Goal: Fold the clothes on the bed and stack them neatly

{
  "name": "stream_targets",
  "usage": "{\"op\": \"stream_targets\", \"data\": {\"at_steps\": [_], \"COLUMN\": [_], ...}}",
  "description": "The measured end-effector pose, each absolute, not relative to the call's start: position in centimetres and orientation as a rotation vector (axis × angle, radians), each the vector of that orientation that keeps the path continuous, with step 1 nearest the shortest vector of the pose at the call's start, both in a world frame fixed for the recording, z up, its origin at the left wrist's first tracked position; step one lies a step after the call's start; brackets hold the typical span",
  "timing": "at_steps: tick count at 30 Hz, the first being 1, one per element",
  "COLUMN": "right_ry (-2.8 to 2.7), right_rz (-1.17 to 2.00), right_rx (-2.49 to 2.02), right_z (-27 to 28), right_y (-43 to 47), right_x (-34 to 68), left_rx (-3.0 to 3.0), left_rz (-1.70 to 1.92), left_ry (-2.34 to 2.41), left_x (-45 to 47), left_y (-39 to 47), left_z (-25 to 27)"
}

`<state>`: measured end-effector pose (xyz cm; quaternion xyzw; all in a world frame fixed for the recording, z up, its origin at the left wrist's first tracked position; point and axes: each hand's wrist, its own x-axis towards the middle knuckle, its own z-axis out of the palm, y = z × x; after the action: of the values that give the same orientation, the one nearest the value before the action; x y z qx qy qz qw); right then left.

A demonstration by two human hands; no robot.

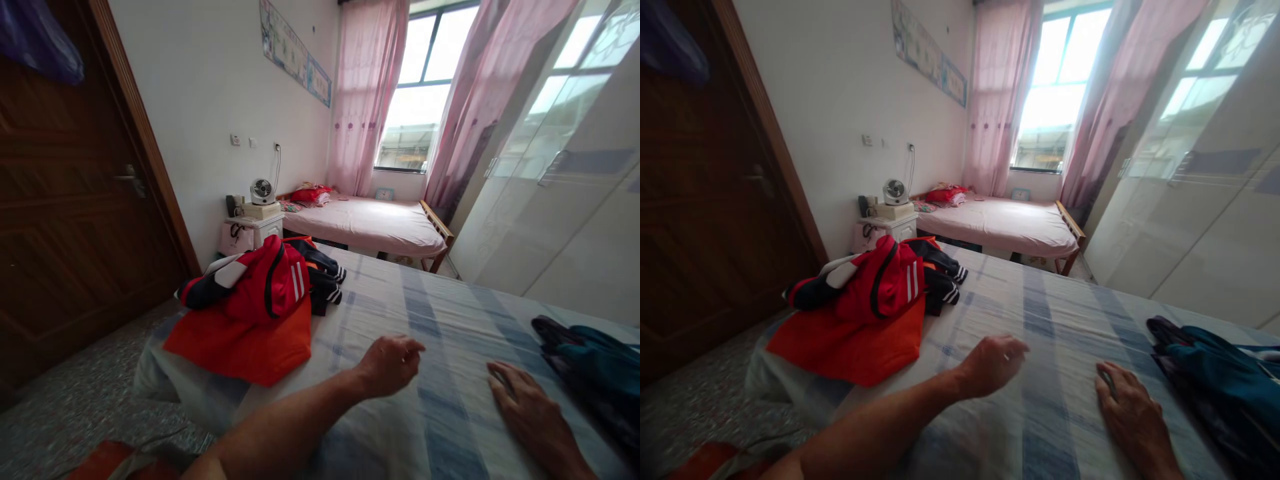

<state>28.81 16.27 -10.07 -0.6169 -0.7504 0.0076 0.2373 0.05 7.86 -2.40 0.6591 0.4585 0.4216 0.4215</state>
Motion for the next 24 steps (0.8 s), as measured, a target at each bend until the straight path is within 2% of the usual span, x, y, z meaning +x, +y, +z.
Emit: {"op": "stream_targets", "data": {"at_steps": [3, 6, 9, 11, 15, 19, 24], "right_ry": [-2.067, -2.082, -2.088, -2.087, -2.078, -2.079, -2.081], "right_rz": [-0.008, -0.031, -0.037, -0.041, -0.052, -0.075, -0.074], "right_rx": [-1.681, -1.691, -1.683, -1.670, -1.649, -1.650, -1.656], "right_z": [-10.2, -10.2, -10.1, -10.1, -10.5, -11.0, -10.9], "right_y": [16.3, 16.2, 16.2, 16.2, 16.3, 16.6, 16.8], "right_x": [28.7, 28.6, 28.5, 28.4, 28.4, 28.6, 28.9], "left_rx": [1.793, 1.948, 1.812, 1.686, 1.718, 1.931, 2.358], "left_rz": [1.395, 1.720, 1.697, 1.531, 1.361, 1.343, 0.882], "left_ry": [1.313, 1.826, 2.454, 2.636, 2.559, 2.365, 1.850], "left_x": [-3.4, -8.9, -15.1, -18.5, -21.2, -17.9, -11.6], "left_y": [6.7, 5.4, 4.6, 4.6, 4.4, 1.6, -3.4], "left_z": [0.9, 3.8, 5.3, 5.4, 5.0, 3.8, -0.6]}}
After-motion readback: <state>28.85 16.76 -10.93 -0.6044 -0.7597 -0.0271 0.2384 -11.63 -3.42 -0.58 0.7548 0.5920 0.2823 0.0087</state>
